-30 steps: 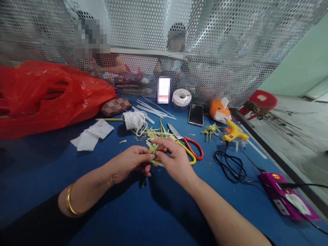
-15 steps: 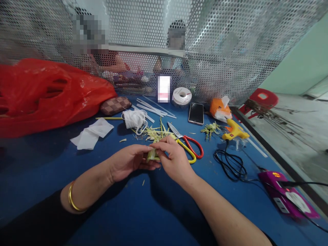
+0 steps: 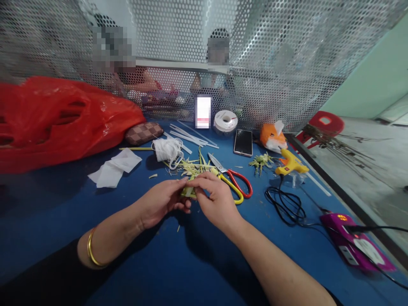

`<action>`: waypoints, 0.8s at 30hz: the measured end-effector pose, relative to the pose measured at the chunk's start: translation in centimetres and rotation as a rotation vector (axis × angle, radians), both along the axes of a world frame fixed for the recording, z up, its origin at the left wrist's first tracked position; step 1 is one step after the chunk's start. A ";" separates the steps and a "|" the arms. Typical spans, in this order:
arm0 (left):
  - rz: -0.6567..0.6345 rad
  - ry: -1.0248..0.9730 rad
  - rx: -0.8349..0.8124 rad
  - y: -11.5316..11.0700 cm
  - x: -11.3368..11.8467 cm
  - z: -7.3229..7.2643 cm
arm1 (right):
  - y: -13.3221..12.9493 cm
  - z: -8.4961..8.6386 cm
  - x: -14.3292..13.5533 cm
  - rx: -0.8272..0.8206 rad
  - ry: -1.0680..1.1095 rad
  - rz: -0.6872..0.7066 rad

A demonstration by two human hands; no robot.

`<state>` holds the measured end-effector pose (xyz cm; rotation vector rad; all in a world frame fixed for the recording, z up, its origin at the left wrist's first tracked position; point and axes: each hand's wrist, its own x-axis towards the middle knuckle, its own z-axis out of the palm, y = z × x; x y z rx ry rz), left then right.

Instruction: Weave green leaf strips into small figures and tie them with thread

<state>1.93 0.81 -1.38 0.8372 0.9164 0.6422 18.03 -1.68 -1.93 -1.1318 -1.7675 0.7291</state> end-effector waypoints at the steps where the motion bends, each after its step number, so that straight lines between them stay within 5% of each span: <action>1: 0.014 0.014 0.008 0.0 0.0 0.0 | 0.0 0.1 -0.1 -0.003 0.001 0.011; 9: 0.014 0.103 0.042 -0.2 0.4 0.3 | 0.6 0.0 -0.1 -0.421 0.487 -0.250; 12: -0.038 0.132 0.064 -0.4 0.5 0.5 | 0.7 -0.3 0.0 -0.536 0.544 -0.192; 24: -0.155 0.065 0.066 -0.4 0.2 0.4 | 0.7 -0.5 -0.5 -0.398 0.645 -0.387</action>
